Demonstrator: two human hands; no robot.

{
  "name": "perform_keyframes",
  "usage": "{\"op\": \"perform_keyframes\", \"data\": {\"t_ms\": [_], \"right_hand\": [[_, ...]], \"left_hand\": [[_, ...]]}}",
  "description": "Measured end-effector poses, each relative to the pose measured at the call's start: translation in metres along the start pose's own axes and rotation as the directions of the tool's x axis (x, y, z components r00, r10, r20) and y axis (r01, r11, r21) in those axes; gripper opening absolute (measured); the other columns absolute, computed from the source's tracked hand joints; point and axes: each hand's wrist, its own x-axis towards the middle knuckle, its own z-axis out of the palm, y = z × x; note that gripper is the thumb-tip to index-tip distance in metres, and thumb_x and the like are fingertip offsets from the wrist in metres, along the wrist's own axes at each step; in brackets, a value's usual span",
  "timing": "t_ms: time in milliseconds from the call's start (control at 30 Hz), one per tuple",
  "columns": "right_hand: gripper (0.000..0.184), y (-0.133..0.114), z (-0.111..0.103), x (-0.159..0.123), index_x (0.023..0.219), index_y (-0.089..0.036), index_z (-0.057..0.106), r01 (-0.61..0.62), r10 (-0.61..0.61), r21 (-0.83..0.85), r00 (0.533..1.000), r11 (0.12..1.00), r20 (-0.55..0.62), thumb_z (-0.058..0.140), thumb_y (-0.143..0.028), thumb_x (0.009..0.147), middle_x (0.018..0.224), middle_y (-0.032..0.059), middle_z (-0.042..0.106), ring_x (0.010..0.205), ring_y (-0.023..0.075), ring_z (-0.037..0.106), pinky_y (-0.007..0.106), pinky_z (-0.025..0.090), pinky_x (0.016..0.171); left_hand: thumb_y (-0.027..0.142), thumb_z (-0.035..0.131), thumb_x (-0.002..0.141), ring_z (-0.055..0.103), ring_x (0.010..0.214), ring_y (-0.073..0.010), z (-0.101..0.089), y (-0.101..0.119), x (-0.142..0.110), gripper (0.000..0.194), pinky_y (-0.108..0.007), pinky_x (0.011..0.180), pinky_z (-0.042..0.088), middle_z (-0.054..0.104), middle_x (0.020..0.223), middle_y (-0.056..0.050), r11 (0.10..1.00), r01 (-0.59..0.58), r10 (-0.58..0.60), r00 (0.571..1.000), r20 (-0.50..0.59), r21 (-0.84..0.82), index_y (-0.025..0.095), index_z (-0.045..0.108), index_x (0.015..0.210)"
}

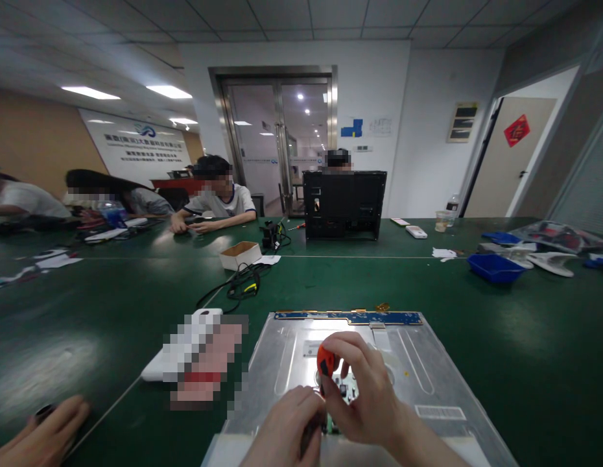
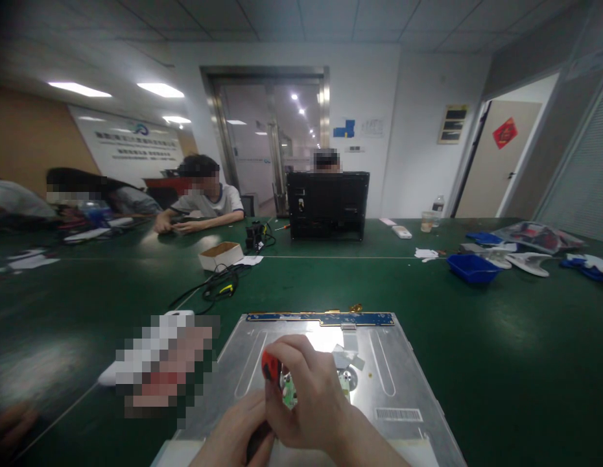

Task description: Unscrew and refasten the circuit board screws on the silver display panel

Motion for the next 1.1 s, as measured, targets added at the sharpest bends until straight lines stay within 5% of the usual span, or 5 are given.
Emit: {"op": "perform_keyframes", "data": {"t_ms": [233,833,1100], "right_hand": [[0.029,0.004,0.0044,-0.0012,0.125,-0.02,0.045,0.019,-0.02,-0.02,0.998,1.0,-0.063,0.052,-0.03,0.1,0.091,0.0061,0.065,0.078,0.0188,0.068,0.028,0.059,0.06],[0.042,0.0007,-0.0002,-0.001,0.129,-0.019,0.045,0.013,-0.013,0.012,1.0,1.0,-0.025,0.048,-0.012,0.088,0.098,0.0082,0.07,0.078,0.0185,0.069,0.03,0.061,0.066],[0.029,0.0032,0.0044,-0.0064,0.123,-0.022,0.044,-0.028,0.027,-0.018,0.997,0.999,-0.078,0.056,-0.029,0.097,0.095,0.0066,0.072,0.07,0.0163,0.07,0.027,0.06,0.062]], "left_hand": [[0.008,0.049,0.077,0.062,0.086,-0.021,0.0008,-0.0019,-0.0004,0.025,-0.029,0.079,0.051,0.067,0.096,-0.007,1.0,-0.019,0.019,1.0,0.002,-0.017,0.021,0.062,0.094],[0.012,0.051,0.078,0.06,0.081,-0.0209,-0.0052,0.005,0.0013,0.018,-0.032,0.084,0.052,0.067,0.091,-0.006,1.0,0.011,-0.01,1.0,0.018,-0.011,0.021,0.063,0.089],[0.013,0.052,0.076,0.06,0.083,-0.0219,0.0007,-0.0019,0.0014,0.02,-0.03,0.082,0.052,0.067,0.092,-0.007,1.0,0.0,0.0,1.0,0.007,-0.012,0.021,0.064,0.09]]}}
